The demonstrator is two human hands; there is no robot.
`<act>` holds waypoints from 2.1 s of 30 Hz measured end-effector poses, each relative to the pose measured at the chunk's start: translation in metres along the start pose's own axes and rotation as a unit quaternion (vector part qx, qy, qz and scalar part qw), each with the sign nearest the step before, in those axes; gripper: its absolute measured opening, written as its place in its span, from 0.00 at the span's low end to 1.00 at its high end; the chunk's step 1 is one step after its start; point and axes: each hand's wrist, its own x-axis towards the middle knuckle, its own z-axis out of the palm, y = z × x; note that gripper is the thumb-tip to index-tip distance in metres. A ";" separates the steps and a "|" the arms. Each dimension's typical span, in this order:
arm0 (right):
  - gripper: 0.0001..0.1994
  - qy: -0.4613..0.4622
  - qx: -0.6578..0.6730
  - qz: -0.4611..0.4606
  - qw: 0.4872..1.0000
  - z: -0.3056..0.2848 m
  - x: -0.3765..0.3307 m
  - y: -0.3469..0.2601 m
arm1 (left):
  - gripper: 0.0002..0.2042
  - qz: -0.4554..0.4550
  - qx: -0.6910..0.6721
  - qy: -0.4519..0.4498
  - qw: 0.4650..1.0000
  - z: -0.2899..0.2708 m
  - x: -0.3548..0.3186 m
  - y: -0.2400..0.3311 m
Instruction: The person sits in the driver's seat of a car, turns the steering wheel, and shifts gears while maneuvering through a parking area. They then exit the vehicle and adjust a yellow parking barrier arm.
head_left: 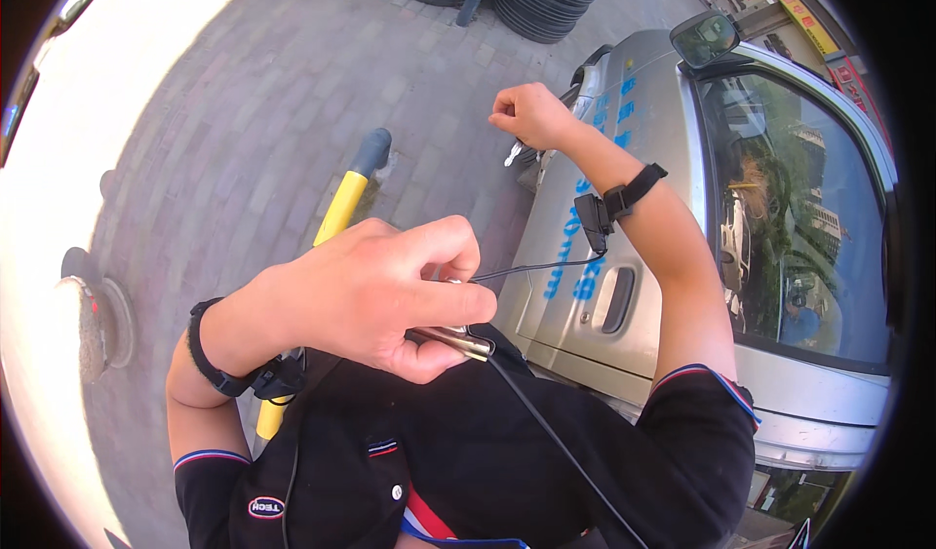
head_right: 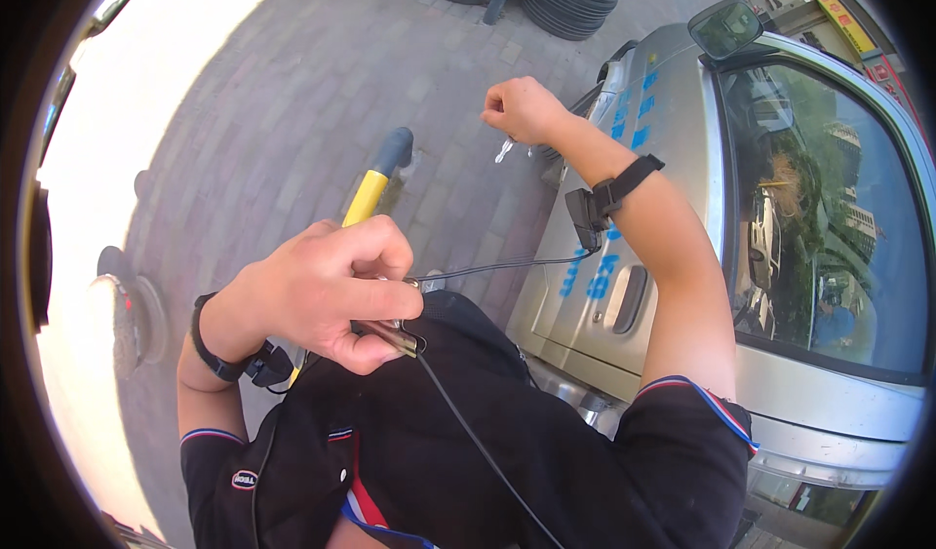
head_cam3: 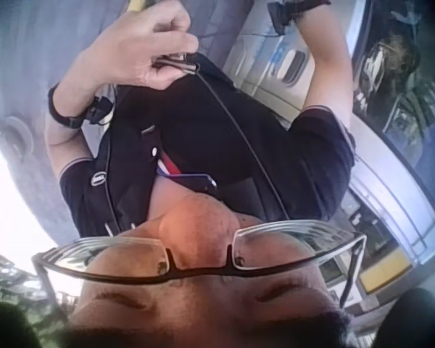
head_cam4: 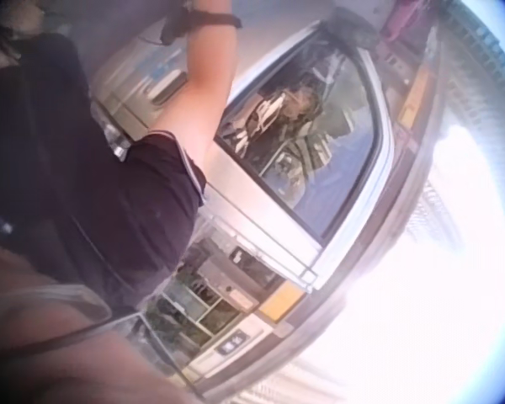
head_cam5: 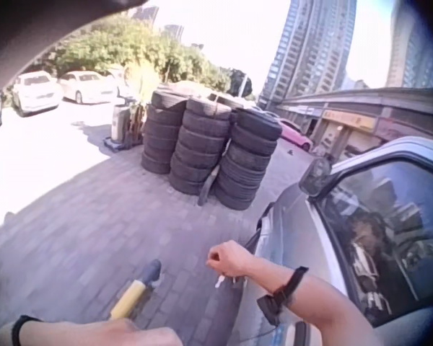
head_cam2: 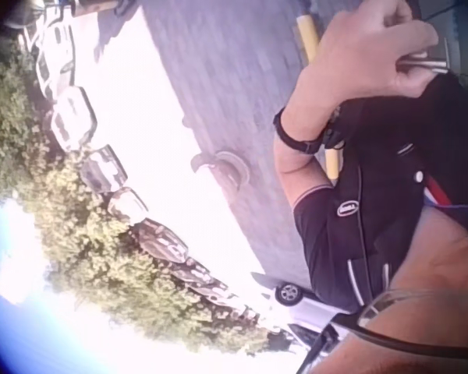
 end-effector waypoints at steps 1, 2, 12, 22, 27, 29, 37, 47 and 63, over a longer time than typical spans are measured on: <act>0.11 0.003 0.025 -0.006 1.000 0.002 -0.006 -0.005 | 0.14 0.006 0.014 0.013 1.000 -0.004 0.001 0.001; 0.11 0.006 0.050 -0.013 0.999 0.007 -0.010 -0.011 | 0.14 0.011 0.033 0.031 0.999 -0.009 0.002 0.002; 0.12 -0.003 0.157 0.008 0.988 0.045 -0.044 -0.047 | 0.08 0.077 0.042 -0.031 0.996 -0.034 0.020 0.025; 0.14 -0.271 0.193 0.133 0.934 0.106 -0.115 -0.060 | 0.08 0.078 -0.314 -0.278 0.904 -0.024 -0.012 0.041; 0.15 -0.427 0.249 0.156 0.855 0.161 -0.197 -0.051 | 0.20 0.093 -0.357 -0.241 0.898 0.006 -0.035 0.021; 0.16 -0.388 0.261 0.172 0.867 0.163 -0.224 -0.048 | 0.20 0.101 -0.400 -0.246 0.877 0.014 -0.037 0.019; 0.21 -0.436 0.265 0.266 0.818 0.146 -0.314 -0.153 | 0.20 0.081 -0.423 -0.304 0.849 0.005 -0.076 0.036; 0.16 -0.123 0.423 0.419 0.794 0.142 -0.362 -0.200 | 0.20 -0.085 -0.248 -0.388 0.884 0.076 -0.064 -0.030; 0.09 0.040 0.252 0.223 0.941 0.212 -0.391 -0.170 | 0.14 -0.018 -0.186 -0.568 0.801 0.169 -0.025 -0.052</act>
